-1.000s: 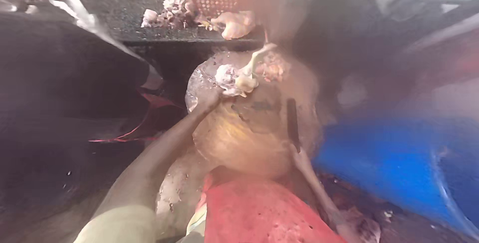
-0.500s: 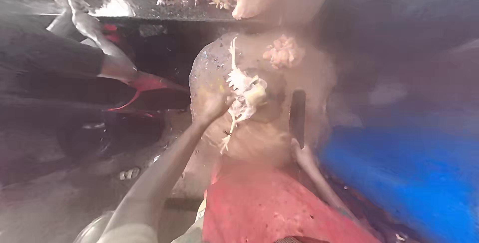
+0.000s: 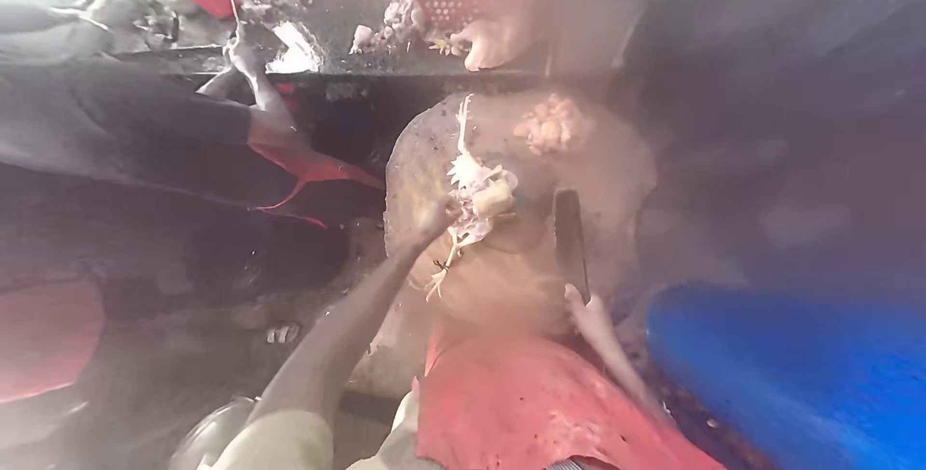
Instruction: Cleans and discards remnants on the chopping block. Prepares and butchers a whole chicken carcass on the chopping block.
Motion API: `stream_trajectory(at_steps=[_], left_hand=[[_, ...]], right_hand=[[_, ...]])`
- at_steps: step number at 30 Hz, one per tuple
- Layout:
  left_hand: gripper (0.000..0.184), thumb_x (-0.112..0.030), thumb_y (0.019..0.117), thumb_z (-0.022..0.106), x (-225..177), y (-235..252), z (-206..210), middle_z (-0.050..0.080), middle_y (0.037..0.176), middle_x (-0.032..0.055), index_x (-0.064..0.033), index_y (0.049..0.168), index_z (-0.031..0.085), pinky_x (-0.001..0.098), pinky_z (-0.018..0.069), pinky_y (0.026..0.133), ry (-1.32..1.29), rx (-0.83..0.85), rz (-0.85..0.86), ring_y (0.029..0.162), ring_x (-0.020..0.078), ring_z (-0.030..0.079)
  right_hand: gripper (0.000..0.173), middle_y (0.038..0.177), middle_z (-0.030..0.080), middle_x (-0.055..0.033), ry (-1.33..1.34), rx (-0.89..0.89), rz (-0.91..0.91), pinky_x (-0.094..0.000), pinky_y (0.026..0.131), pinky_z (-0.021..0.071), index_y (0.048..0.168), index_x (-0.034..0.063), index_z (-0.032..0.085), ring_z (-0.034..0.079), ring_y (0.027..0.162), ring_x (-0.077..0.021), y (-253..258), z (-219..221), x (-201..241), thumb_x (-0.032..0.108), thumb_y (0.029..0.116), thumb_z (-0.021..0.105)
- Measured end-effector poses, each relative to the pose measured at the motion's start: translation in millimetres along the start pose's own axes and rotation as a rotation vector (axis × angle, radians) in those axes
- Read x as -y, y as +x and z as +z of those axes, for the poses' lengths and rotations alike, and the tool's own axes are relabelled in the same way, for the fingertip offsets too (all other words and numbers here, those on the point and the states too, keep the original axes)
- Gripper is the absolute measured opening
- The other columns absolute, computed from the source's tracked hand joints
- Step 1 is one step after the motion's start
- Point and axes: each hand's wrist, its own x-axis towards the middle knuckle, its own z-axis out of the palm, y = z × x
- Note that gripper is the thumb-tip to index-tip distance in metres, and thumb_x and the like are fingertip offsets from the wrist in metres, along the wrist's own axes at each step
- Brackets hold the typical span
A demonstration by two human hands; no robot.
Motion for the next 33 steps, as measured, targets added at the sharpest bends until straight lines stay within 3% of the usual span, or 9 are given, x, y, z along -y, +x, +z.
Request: stream_trajectory(at_steps=[3, 6, 10, 16, 20, 23, 28, 31, 33], left_hand=[[0.038, -0.04, 0.1009, 0.062, 4, -13, 25, 0.072, 0.115, 0.0162, -0.0087, 0.122, 0.069, 0.0591, 0.053, 0.095, -0.042, -0.066, -0.066, 0.106, 0.0343, 0.069], [0.038, -0.038, 0.1009, 0.064, 3, -31, 2, 0.071, 0.107, 0.0196, -0.0053, 0.12, 0.068, 0.0599, 0.0526, 0.089, -0.164, -0.047, -0.146, 0.098, 0.0367, 0.069], [0.031, -0.039, 0.1008, 0.063, 51, -22, -9, 0.073, 0.086, 0.0061, -0.0098, 0.106, 0.073, 0.0415, 0.057, 0.078, -0.391, -0.013, -0.163, 0.075, 0.0175, 0.069], [0.022, -0.022, 0.103, 0.06, 47, -29, -8, 0.067, 0.085, 0.0062, -0.0022, 0.107, 0.069, 0.0317, 0.054, 0.071, -0.781, 0.065, -0.111, 0.07, 0.0125, 0.061], [0.022, -0.021, 0.1039, 0.058, 48, -24, -17, 0.065, 0.082, 0.0037, -0.0018, 0.107, 0.068, 0.0298, 0.0549, 0.07, -0.811, 0.143, -0.037, 0.068, 0.0107, 0.061], [0.023, -0.022, 0.1037, 0.058, 53, -16, -15, 0.065, 0.084, 0.0048, -0.0019, 0.11, 0.068, 0.0307, 0.055, 0.072, -0.803, 0.191, -0.004, 0.07, 0.0115, 0.062], [0.025, -0.027, 0.1018, 0.06, 68, -5, -3, 0.069, 0.088, 0.0054, -0.0045, 0.108, 0.07, 0.0333, 0.0566, 0.074, -0.749, 0.247, 0.035, 0.074, 0.0131, 0.065], [0.025, -0.028, 0.1027, 0.06, 70, -25, -20, 0.067, 0.086, 0.0038, -0.0049, 0.109, 0.068, 0.0319, 0.0559, 0.073, -0.805, 0.28, 0.017, 0.073, 0.0122, 0.064], [0.021, -0.026, 0.1028, 0.062, 74, -37, -45, 0.065, 0.078, -0.0014, -0.006, 0.107, 0.068, 0.0265, 0.0549, 0.068, -0.927, 0.298, 0.055, 0.066, 0.008, 0.061]], right_hand=[[0.044, 0.069, 0.057, -0.0075, 0.001, -0.002, 0.005, -0.0395, 0.054, 0.054, 0.113, 0.0031, 0.063, 0.056, 0.053, -0.0188, -1, 1, 8, 0.044, 0.1074, 0.049], [0.042, 0.068, 0.059, -0.0068, -0.064, -0.034, -0.054, -0.0403, 0.056, 0.0553, 0.117, 0.0009, 0.061, 0.058, 0.054, -0.0187, -2, -6, 17, 0.04, 0.1071, 0.05], [0.041, 0.067, 0.062, -0.0046, -0.043, -0.077, -0.155, -0.0379, 0.054, 0.057, 0.119, 0.0014, 0.061, 0.061, 0.052, -0.0169, -19, 4, 39, 0.039, 0.1049, 0.052], [0.037, 0.069, 0.06, -0.0004, 0.127, 0.059, -0.28, -0.0314, 0.052, 0.055, 0.114, 0.0007, 0.062, 0.058, 0.053, -0.0113, -47, 71, 126, 0.034, 0.1057, 0.048], [0.049, 0.094, 0.07, -0.0106, -0.159, -0.025, -0.365, -0.0486, 0.079, 0.0576, 0.128, 0.0043, 0.064, 0.068, 0.084, -0.0223, -21, 123, 162, 0.045, 0.1041, 0.049], [0.05, 0.1, 0.07, -0.0147, -0.245, -0.064, -0.304, -0.0523, 0.084, 0.0558, 0.127, 0.0028, 0.064, 0.068, 0.091, -0.0273, -3, 145, 174, 0.045, 0.1059, 0.047], [0.041, 0.071, 0.06, -0.0065, -0.141, 0.246, -0.149, -0.0393, 0.056, 0.0551, 0.115, 0.0025, 0.061, 0.059, 0.056, -0.0183, -11, 126, 145, 0.039, 0.1076, 0.045], [0.038, 0.068, 0.059, -0.0032, -0.126, 0.403, -0.086, -0.0336, 0.051, 0.0527, 0.116, 0.0039, 0.06, 0.056, 0.052, -0.0148, -43, 92, 116, 0.037, 0.109, 0.043], [0.038, 0.069, 0.06, -0.0017, -0.159, 0.332, -0.073, -0.0343, 0.056, 0.0539, 0.116, 0.0065, 0.062, 0.058, 0.055, -0.0138, -60, 72, 102, 0.04, 0.1061, 0.047]])
